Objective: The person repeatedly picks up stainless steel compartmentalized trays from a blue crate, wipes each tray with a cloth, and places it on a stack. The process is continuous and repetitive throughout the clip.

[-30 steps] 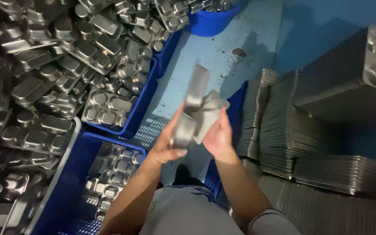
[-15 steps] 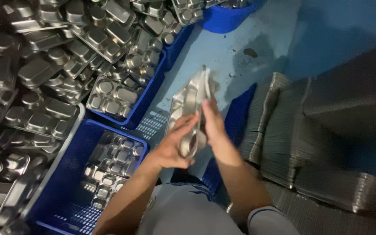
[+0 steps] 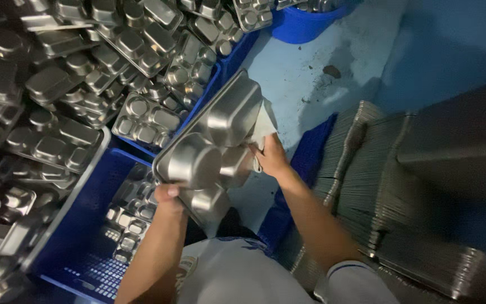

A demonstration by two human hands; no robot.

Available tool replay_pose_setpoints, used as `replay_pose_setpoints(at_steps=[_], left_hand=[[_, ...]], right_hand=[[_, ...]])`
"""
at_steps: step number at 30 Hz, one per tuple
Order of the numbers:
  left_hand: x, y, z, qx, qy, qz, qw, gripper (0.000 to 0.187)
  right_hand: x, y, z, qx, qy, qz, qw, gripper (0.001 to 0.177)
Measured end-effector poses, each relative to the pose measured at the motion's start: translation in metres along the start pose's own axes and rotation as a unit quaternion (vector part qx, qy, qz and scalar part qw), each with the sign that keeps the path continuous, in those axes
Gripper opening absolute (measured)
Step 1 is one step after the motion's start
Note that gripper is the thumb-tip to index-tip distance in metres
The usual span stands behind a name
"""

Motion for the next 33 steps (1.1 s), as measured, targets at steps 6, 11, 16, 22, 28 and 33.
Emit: replay_pose_setpoints(at_steps=[6,11,16,22,28,33], left_hand=[[-0.026,-0.015,-0.002,0.023,-0.040,-0.024,0.999,0.102],[-0.027,-0.015,-0.007,0.028,-0.036,0.002,0.999,0.106],[0.010,-0.015,-0.004,0.051,0.035,-0.005,0.998,0.110],[0.000,0.029,-0.005,-0.059,0.025,0.140,0.988,0.115],[-0.021,0.101,-0.013,-0.292,0.075,0.436,0.848,0.120],[-0.026,0.111,0.006,-0.261,0.164,0.709,0.634,0.128]], right_hand=[[0.053,0.025,-0.014,-0.068,0.194,0.076,0.976,0.062],[0.102,0.022,-0.027,0.115,0.500,0.368,0.775,0.040],[0.109,0.014,-0.023,-0.047,0.501,0.271,0.821,0.054],[0.098,-0.016,0.013,0.050,0.543,0.401,0.736,0.063],[0.020,-0.026,0.017,0.091,0.558,0.464,0.682,0.056],[-0.062,0.019,-0.036,-0.081,0.531,0.676,0.504,0.056]])
Point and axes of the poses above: each hand's wrist, its own z-axis towards the middle knuckle, its own y-axis out of the palm, x = y × z, the point moved 9 cm from there along z, towards the middle knuckle, and after that the axes turned 14 degrees about x, right-handed, at the moved point
